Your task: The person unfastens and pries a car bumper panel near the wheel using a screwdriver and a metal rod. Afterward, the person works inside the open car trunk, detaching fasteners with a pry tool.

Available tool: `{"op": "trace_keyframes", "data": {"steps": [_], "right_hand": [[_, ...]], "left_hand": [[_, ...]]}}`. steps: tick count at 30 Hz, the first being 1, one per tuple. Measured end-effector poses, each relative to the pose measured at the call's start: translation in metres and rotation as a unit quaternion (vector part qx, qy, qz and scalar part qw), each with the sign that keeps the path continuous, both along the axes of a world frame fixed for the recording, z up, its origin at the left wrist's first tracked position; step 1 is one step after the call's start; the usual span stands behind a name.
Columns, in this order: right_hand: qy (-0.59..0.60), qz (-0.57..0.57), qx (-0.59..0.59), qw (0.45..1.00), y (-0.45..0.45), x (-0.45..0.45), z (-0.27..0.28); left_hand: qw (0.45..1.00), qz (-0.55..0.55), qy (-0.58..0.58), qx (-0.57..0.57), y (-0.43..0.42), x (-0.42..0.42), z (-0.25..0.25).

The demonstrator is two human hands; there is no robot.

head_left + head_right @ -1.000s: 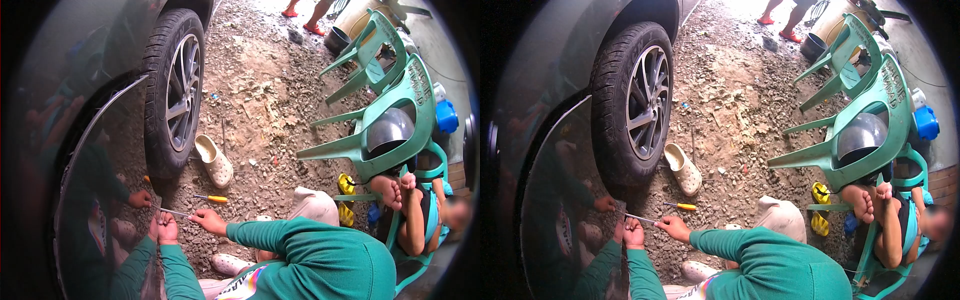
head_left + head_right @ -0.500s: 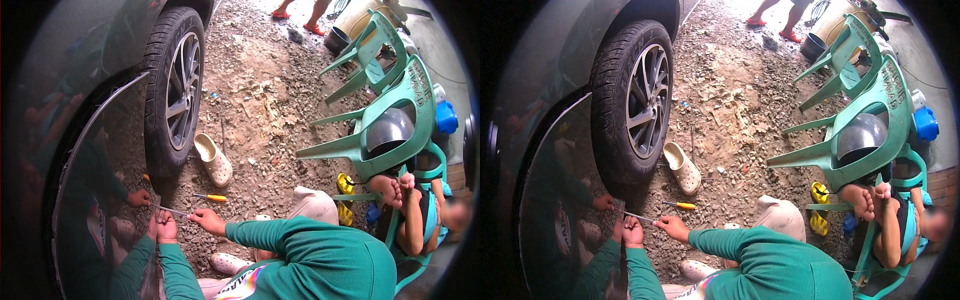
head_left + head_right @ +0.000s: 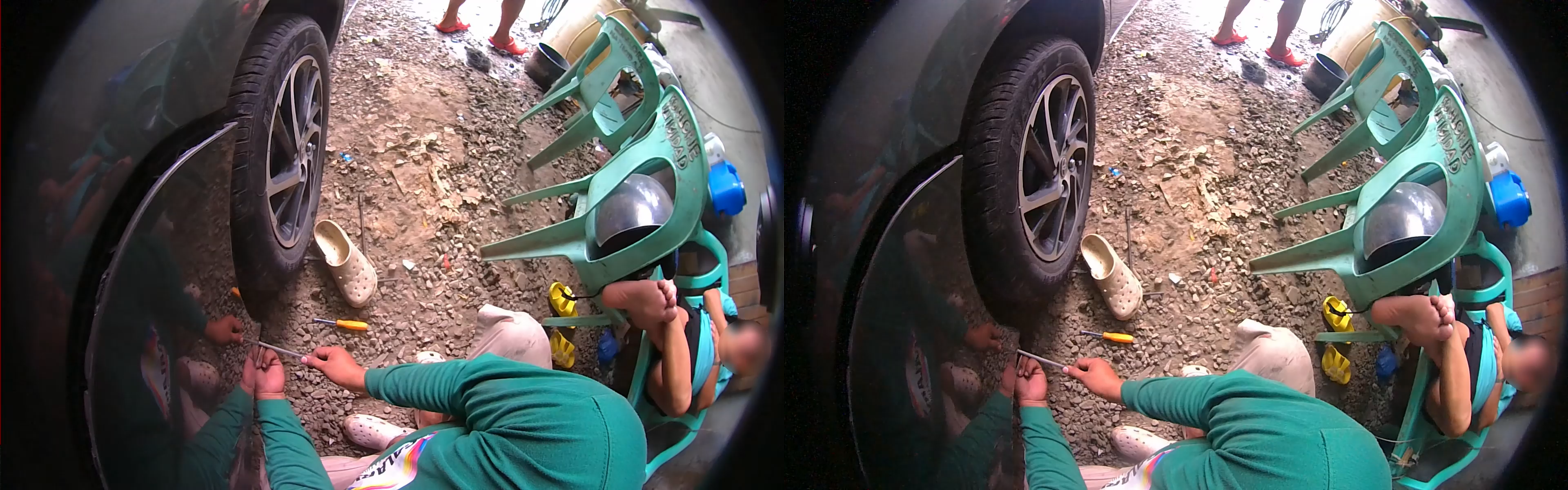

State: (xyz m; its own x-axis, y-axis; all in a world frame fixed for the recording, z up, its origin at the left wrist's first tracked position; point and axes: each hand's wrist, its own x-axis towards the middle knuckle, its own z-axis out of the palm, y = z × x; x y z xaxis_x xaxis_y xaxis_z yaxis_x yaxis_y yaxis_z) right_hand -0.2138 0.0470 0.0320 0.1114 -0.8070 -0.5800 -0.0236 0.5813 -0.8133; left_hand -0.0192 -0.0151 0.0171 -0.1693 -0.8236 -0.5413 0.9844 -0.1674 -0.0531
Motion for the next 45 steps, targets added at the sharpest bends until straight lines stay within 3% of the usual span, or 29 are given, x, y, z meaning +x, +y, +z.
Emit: {"op": "trace_keyframes", "data": {"steps": [6,16,22,25,28,31,35,37,39,41,43,45], "right_hand": [[-0.006,0.001,0.001,1.000,0.005,0.009,-0.002],[-0.098,-0.003,0.084,0.992,0.010,0.021,0.006],[-0.199,-0.019,0.144,0.969,0.019,0.030,0.004],[-0.198,-0.029,0.202,0.959,0.018,0.029,0.016],[-0.210,-0.043,0.211,0.954,0.012,0.020,0.064],[-0.144,-0.079,0.137,0.977,0.022,0.036,0.037],[-0.131,-0.074,0.164,0.975,0.029,0.047,0.031],[-0.102,-0.041,0.167,0.980,0.012,0.040,0.063],[-0.200,-0.158,0.180,0.950,-0.014,0.038,0.087],[-0.192,-0.184,0.167,0.950,-0.021,0.035,0.076],[-0.015,-0.041,0.069,0.997,-0.014,0.022,0.035],[-0.016,-0.022,0.050,0.998,-0.010,0.014,0.020]], "left_hand": [[0.993,-0.027,-0.023,0.110,-0.004,0.010,0.012],[0.993,-0.007,0.026,0.116,0.000,0.025,-0.011],[0.996,-0.010,0.053,0.067,-0.001,0.011,0.020],[0.994,-0.025,0.070,0.082,-0.002,0.021,0.010],[0.993,-0.030,0.093,0.070,-0.002,0.023,0.006],[0.987,-0.026,0.127,0.098,-0.004,0.018,0.018],[0.985,-0.087,0.141,0.048,-0.008,0.023,0.021],[0.979,-0.122,0.163,0.021,-0.010,0.023,0.019],[0.984,-0.124,0.122,0.032,-0.013,0.027,-0.007],[0.987,-0.125,0.100,0.028,-0.017,0.034,-0.033],[0.994,-0.063,0.063,0.056,-0.011,0.014,-0.004],[0.995,-0.025,0.058,0.073,-0.009,0.004,0.018]]}}
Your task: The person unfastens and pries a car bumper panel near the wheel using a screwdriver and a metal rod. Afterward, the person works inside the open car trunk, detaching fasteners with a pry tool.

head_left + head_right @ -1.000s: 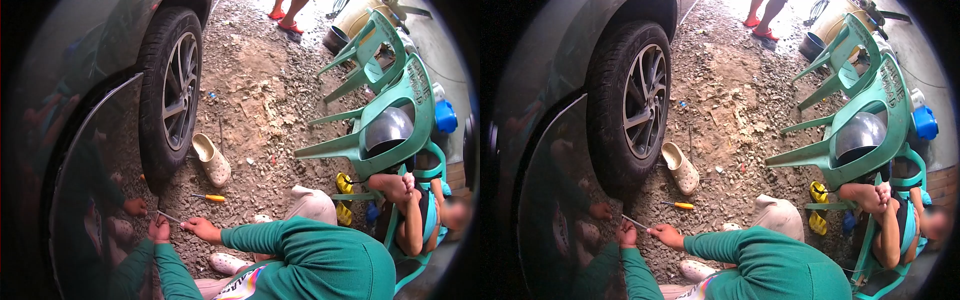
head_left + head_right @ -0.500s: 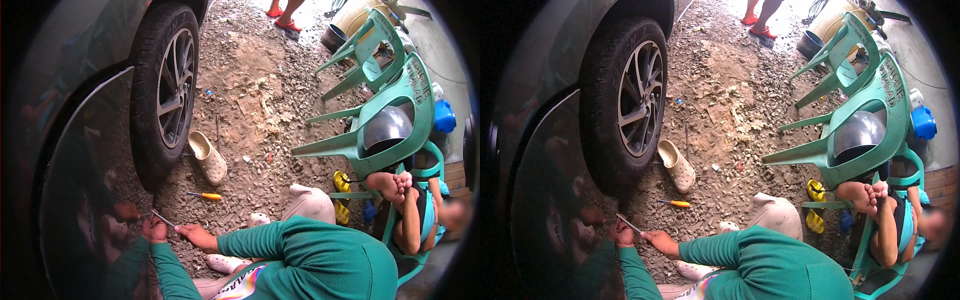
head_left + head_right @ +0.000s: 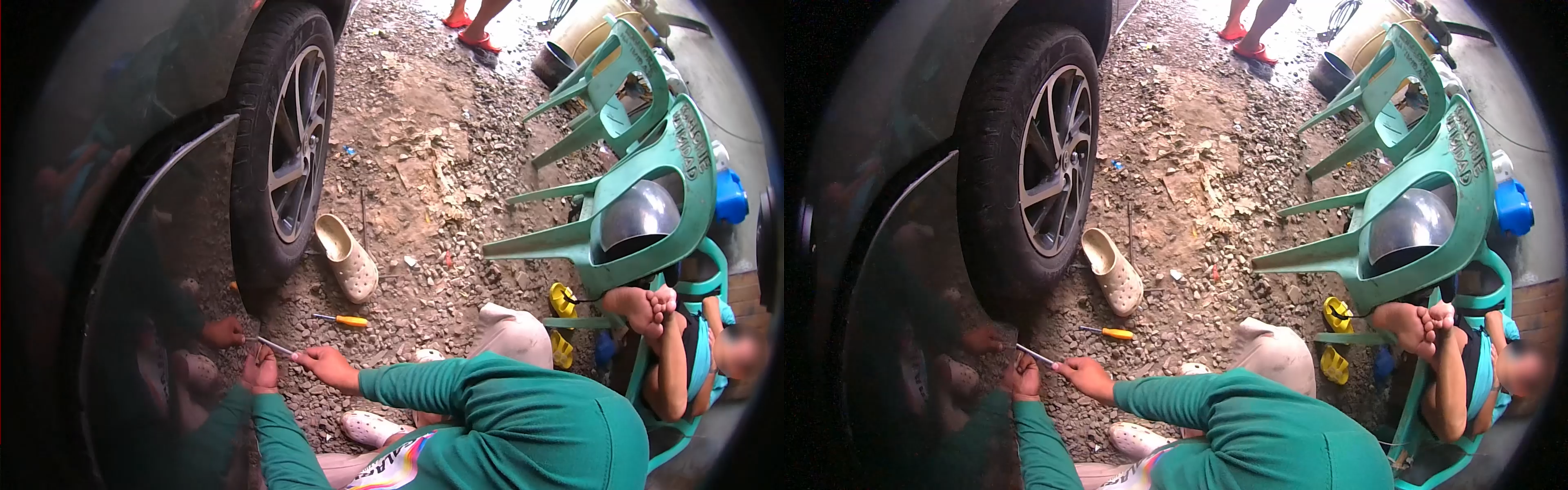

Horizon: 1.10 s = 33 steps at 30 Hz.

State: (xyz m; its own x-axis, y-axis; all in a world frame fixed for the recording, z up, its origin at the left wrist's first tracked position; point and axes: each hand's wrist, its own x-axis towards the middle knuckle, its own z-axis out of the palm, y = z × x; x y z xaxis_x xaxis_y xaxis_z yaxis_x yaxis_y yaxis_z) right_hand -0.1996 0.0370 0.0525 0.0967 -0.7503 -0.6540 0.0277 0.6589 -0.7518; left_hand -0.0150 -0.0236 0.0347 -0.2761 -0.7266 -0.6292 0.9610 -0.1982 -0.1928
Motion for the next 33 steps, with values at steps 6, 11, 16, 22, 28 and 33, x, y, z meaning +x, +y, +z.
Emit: {"op": "trace_keyframes", "data": {"steps": [6,11,16,22,28,33], "right_hand": [[0.017,0.048,-0.042,0.998,0.006,-0.021,-0.020],[0.014,0.091,-0.053,0.994,-0.028,-0.067,-0.032],[0.026,0.105,-0.054,0.993,-0.072,-0.109,-0.007],[0.076,0.166,-0.089,0.979,-0.080,-0.116,-0.008],[0.140,0.202,-0.139,0.959,-0.089,-0.117,-0.003],[0.118,0.192,-0.147,0.963,-0.093,-0.110,-0.007]], "left_hand": [[0.995,-0.049,-0.090,0.001,-0.002,-0.018,0.012],[0.995,-0.042,-0.078,-0.053,-0.004,-0.021,0.003],[0.995,-0.030,-0.004,-0.100,-0.007,-0.018,-0.010],[0.995,-0.021,0.028,-0.094,-0.007,-0.016,0.001],[0.995,-0.034,0.046,-0.084,-0.007,-0.013,-0.003],[0.996,-0.031,0.044,-0.078,-0.006,-0.014,0.003]]}}
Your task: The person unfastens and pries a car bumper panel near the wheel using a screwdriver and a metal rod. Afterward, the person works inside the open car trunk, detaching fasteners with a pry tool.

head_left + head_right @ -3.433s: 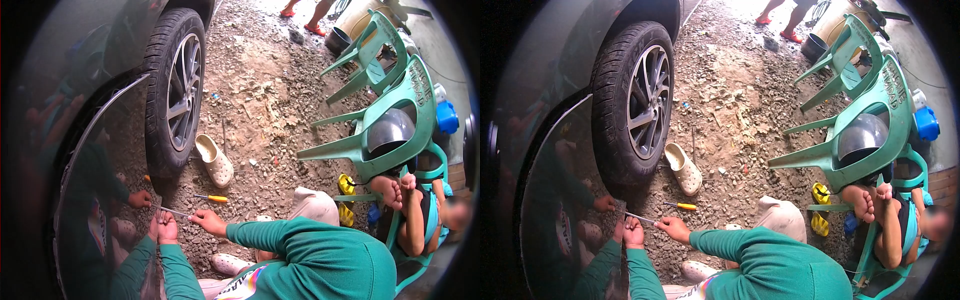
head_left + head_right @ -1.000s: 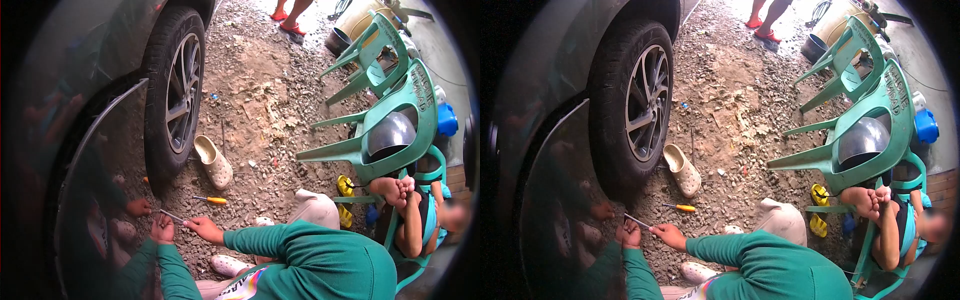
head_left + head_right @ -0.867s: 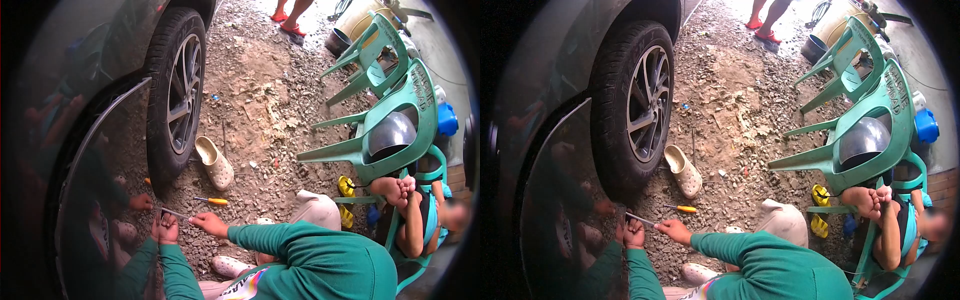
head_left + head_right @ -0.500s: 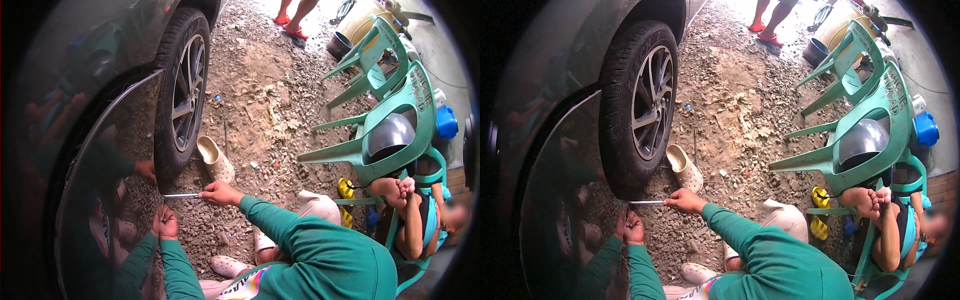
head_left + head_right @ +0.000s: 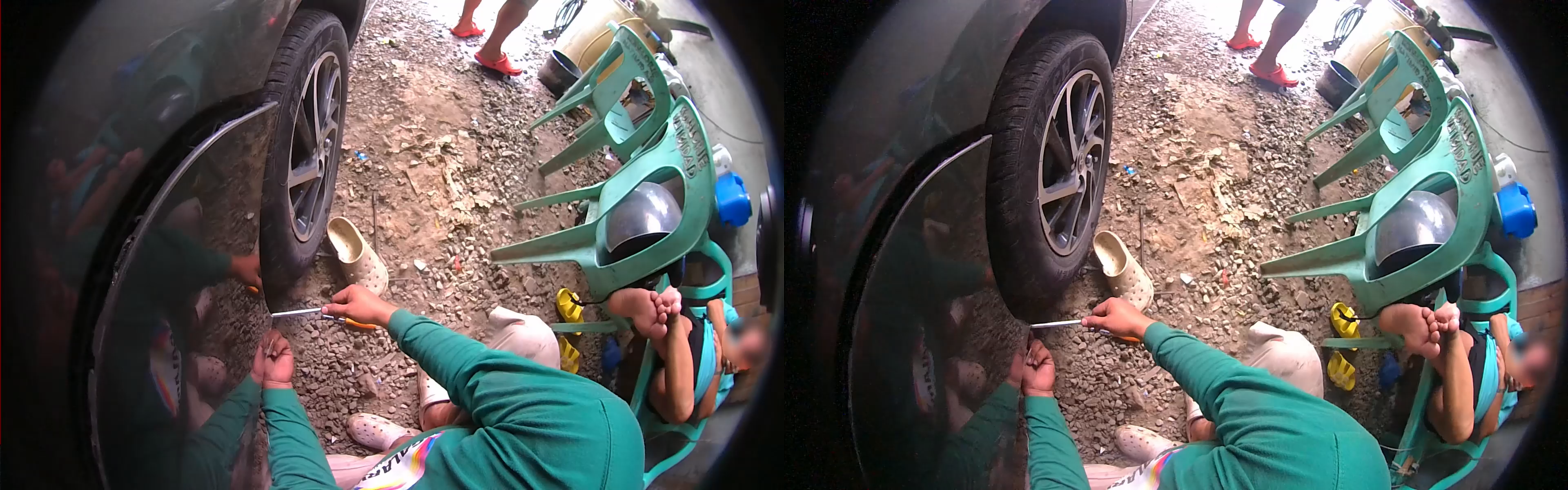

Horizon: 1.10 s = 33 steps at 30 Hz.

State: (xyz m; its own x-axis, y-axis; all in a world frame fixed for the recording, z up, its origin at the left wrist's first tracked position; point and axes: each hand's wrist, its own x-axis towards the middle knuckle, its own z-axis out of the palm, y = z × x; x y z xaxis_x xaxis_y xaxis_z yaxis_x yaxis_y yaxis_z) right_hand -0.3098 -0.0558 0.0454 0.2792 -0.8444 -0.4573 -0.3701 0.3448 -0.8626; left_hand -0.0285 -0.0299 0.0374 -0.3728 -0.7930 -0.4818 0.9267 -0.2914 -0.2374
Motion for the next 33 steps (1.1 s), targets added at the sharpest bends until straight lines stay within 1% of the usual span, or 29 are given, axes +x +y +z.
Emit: {"op": "trace_keyframes", "data": {"steps": [3,5,6,7,9,10,12,13,15,16,18,19,21,23,24,25,27,29,31,32,33], "right_hand": [[0.007,-0.003,0.014,1.000,0.006,0.012,-0.007],[-0.011,-0.013,-0.032,0.999,0.007,0.026,0.005],[0.001,-0.021,-0.061,0.998,0.011,0.032,0.012],[0.008,-0.029,-0.114,0.993,0.014,0.041,0.006],[0.014,-0.039,-0.087,0.995,0.018,0.047,0.003],[0.011,-0.039,-0.086,0.996,0.023,0.048,0.001],[-0.002,-0.038,-0.004,0.999,0.025,0.041,-0.011],[0.001,-0.037,-0.005,0.999,0.026,0.041,-0.017],[-0.028,-0.045,0.023,0.998,0.032,0.039,-0.027],[-0.043,-0.051,0.014,0.998,0.034,0.040,-0.032],[-0.043,-0.060,0.011,0.997,0.038,0.044,-0.045],[-0.046,-0.070,0.009,0.996,0.043,0.050,-0.051],[-0.078,-0.107,0.017,0.991,0.057,0.063,-0.040],[-0.064,-0.131,0.011,0.989,0.069,0.073,-0.039],[-0.064,-0.145,0.046,0.986,0.074,0.078,-0.032],[-0.064,-0.145,0.047,0.986,0.078,0.083,-0.025],[-0.071,-0.188,0.008,0.980,0.084,0.089,-0.018],[-0.046,-0.190,0.006,0.981,0.087,0.091,-0.016],[-0.057,-0.188,0.011,0.981,0.085,0.090,-0.014],[-0.076,-0.171,0.036,0.982,0.080,0.088,-0.015],[-0.078,-0.173,0.036,0.981,0.079,0.087,-0.026]], "left_hand": [[1.000,-0.012,-0.014,-0.018,0.001,0.003,-0.006],[0.999,0.011,-0.040,-0.014,0.002,0.000,-0.002],[0.999,0.009,-0.040,-0.012,0.003,0.001,0.002],[0.997,0.033,-0.057,0.036,0.004,0.001,0.007],[0.992,0.060,-0.078,0.082,0.005,0.008,0.006],[0.991,0.049,-0.068,0.102,0.008,0.012,-0.003],[0.995,0.024,-0.063,0.070,0.009,0.009,-0.006],[0.997,0.012,-0.061,0.053,0.009,0.008,-0.007],[0.993,-0.010,-0.112,-0.047,0.011,0.001,-0.004],[0.993,-0.010,-0.109,-0.046,0.013,0.000,-0.007],[0.985,-0.022,-0.118,-0.125,0.014,0.000,-0.008],[0.985,-0.024,-0.121,-0.123,0.016,0.003,-0.008],[0.992,0.017,-0.121,-0.022,0.015,-0.001,0.005],[0.993,0.007,-0.117,-0.011,0.012,0.000,0.011],[0.994,0.001,-0.113,0.000,0.011,0.000,0.012],[0.994,0.001,-0.113,0.001,0.010,0.002,0.010],[0.999,-0.009,-0.047,-0.021,0.008,0.003,0.004],[0.999,0.003,-0.034,-0.021,0.010,0.006,-0.005],[0.999,0.015,-0.022,-0.022,0.012,0.006,-0.011],[0.999,0.026,-0.019,-0.016,0.012,0.004,-0.007],[0.999,0.036,-0.019,-0.010,0.012,0.003,-0.004]]}}
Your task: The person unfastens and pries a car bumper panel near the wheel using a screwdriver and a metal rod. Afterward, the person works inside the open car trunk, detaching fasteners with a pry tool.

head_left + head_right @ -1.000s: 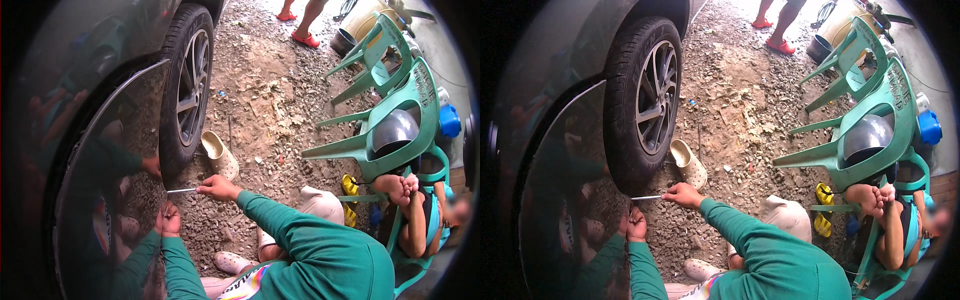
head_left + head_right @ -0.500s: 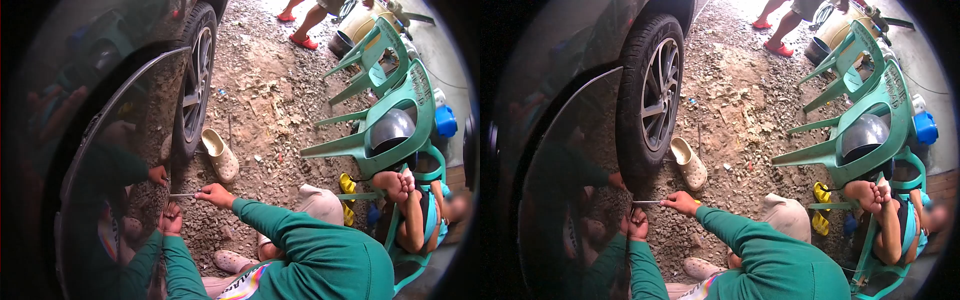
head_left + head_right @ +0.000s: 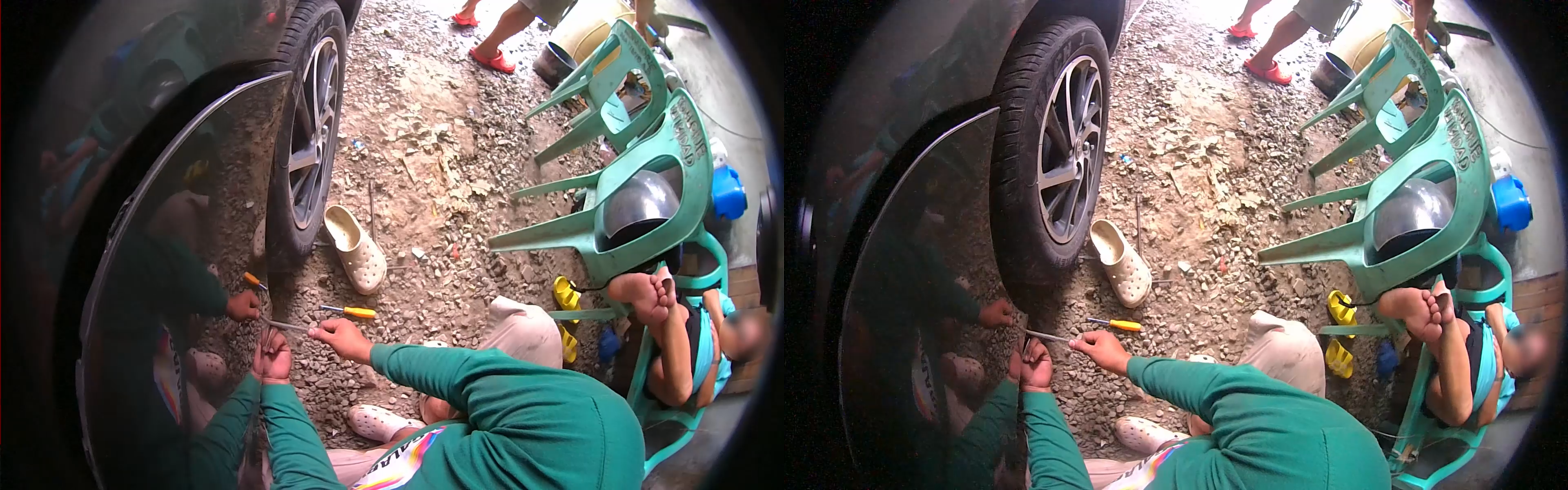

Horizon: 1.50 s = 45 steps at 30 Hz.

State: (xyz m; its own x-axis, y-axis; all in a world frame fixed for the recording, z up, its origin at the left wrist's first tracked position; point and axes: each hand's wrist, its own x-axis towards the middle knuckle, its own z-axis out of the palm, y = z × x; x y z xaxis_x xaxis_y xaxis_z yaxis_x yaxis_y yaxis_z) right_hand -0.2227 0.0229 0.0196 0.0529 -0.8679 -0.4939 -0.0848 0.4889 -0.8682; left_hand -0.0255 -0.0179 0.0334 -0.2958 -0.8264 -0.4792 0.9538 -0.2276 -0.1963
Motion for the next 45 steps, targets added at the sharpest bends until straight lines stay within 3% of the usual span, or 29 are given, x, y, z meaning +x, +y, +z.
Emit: {"op": "trace_keyframes", "data": {"steps": [8,10,16,20,22,23,24,27,28,30,32,34,37,38,40,43,45], "right_hand": [[-0.027,0.020,0.014,0.999,0.013,0.009,-0.003],[-0.020,-0.005,0.098,0.995,0.018,0.014,0.019],[-0.014,-0.069,0.096,0.993,0.044,0.045,0.019],[-0.041,-0.077,0.140,0.986,0.047,0.051,0.042],[-0.025,-0.073,0.174,0.982,0.047,0.048,0.059],[-0.031,-0.064,0.185,0.980,0.046,0.046,0.063],[-0.037,-0.056,0.196,0.978,0.043,0.042,0.071],[-0.055,-0.051,0.215,0.974,0.042,0.036,0.089],[-0.071,-0.052,0.218,0.972,0.042,0.035,0.090],[-0.047,-0.037,0.182,0.981,0.040,0.025,0.055],[0.029,-0.028,0.075,0.996,0.030,0.017,0.035],[0.002,-0.028,0.081,0.996,0.028,0.023,0.027],[-0.064,-0.064,0.123,0.988,0.044,0.044,0.023],[-0.071,-0.055,0.165,0.982,0.042,0.041,0.058],[-0.065,-0.049,0.195,0.977,0.047,0.049,0.055],[-0.089,-0.040,0.234,0.967,0.038,0.039,0.102],[-0.111,-0.052,0.235,0.964,0.037,0.040,0.114]], "left_hand": [[1.000,-0.021,0.015,0.009,-0.002,0.013,-0.009],[0.999,-0.030,0.009,0.012,-0.001,0.014,-0.012],[0.999,-0.022,0.019,0.041,-0.001,0.016,-0.002],[0.996,-0.032,0.074,0.037,0.000,0.030,-0.022],[0.995,-0.103,-0.003,0.009,-0.001,0.037,-0.036],[0.990,-0.079,0.117,0.019,-0.003,0.026,-0.014],[0.990,-0.080,0.119,0.018,-0.003,0.023,0.000],[0.994,-0.109,-0.020,-0.004,-0.003,0.012,0.018],[0.994,-0.110,-0.019,-0.004,0.000,0.015,0.001],[1.000,0.000,0.014,0.025,0.004,0.027,-0.040],[0.997,-0.026,0.071,0.015,-0.001,0.012,-0.005],[0.999,-0.039,-0.016,0.020,-0.005,0.013,-0.001],[0.999,-0.027,0.019,0.017,-0.003,0.019,-0.010],[0.999,-0.026,0.031,0.003,-0.002,0.015,-0.001],[0.999,-0.023,0.047,-0.011,-0.002,0.011,0.005],[0.998,-0.029,0.030,0.040,0.000,0.021,-0.007],[0.981,-0.181,0.067,-0.036,-0.005,0.026,-0.011]]}}
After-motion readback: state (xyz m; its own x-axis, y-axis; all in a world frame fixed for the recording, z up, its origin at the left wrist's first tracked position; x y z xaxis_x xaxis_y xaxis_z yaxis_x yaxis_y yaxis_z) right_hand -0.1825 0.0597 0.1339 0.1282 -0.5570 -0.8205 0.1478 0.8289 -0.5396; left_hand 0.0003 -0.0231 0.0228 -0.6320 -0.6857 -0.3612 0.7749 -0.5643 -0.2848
